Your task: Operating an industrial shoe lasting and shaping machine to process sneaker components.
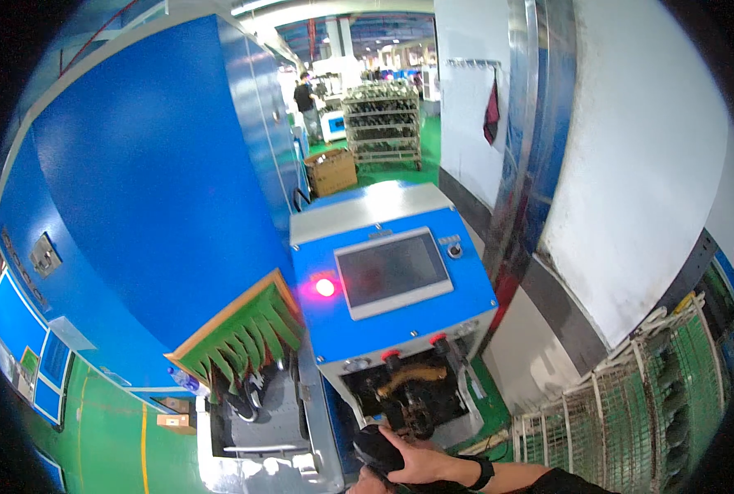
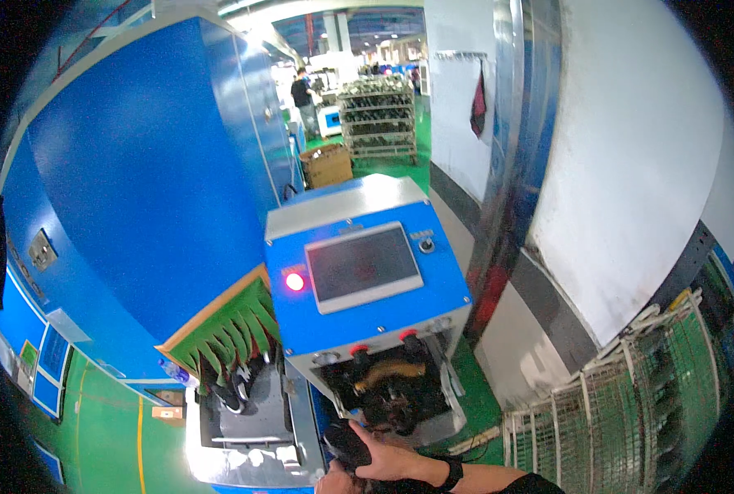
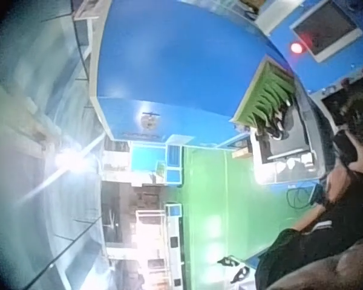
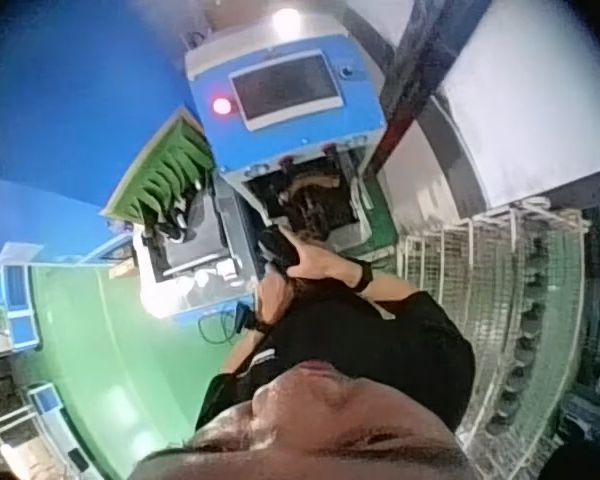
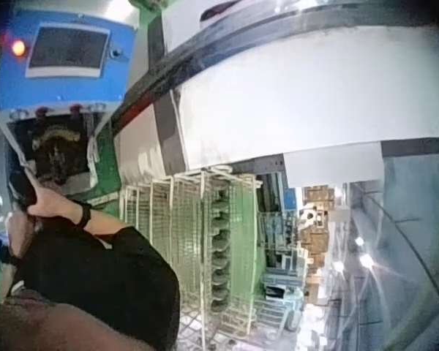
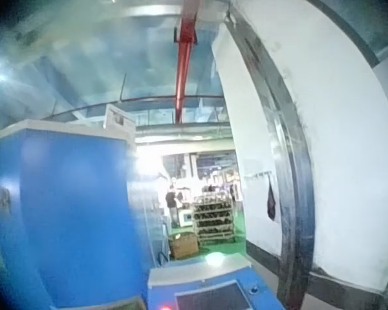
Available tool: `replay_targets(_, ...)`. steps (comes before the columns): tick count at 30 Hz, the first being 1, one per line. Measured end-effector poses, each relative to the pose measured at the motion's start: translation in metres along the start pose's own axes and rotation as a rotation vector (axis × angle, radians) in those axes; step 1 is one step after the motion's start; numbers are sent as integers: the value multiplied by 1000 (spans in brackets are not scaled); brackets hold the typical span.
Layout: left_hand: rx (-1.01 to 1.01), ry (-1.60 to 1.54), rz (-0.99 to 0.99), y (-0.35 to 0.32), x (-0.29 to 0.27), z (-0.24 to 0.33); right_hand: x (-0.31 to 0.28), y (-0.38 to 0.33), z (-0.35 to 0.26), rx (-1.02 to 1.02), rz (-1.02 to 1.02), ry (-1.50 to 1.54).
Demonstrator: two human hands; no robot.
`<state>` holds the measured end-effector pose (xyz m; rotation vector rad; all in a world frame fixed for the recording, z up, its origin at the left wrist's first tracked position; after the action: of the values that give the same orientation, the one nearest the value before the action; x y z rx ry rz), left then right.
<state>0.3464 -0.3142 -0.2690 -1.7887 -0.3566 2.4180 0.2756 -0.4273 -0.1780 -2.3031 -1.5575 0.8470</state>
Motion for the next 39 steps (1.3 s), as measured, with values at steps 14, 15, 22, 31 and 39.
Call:
replay_targets(14, 929, -557, 66, -8, -70, 126, -28, -52, 187, 388, 93, 960)
replay_targets(15, 931, -592, 76, -14, -83, 130, -33, -59, 185, 294, 125, 1159)
replay_targets(22, 254, -540, 444, 14, -66, 24, -99, -51, 92, 57, 548, 599)
replay_targets(31, 81, -665, 215, -8, -5, -47, -115, 21, 44, 456, 627, -281)
replay_targets(39, 79, -713, 128, -5, 25, -62, -108, 75, 47, 670, 636, -579)
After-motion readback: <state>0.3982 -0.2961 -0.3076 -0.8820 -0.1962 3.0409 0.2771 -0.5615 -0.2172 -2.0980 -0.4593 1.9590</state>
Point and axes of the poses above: each hand's wrist, its own y-axis towards the middle knuckle, its own x-axis out of the palm, z = x × y, the point moved 9 cm from there along y, towards the middle knuckle, and after that the axes turned 15 degrees about x, right-handed, at the moved point
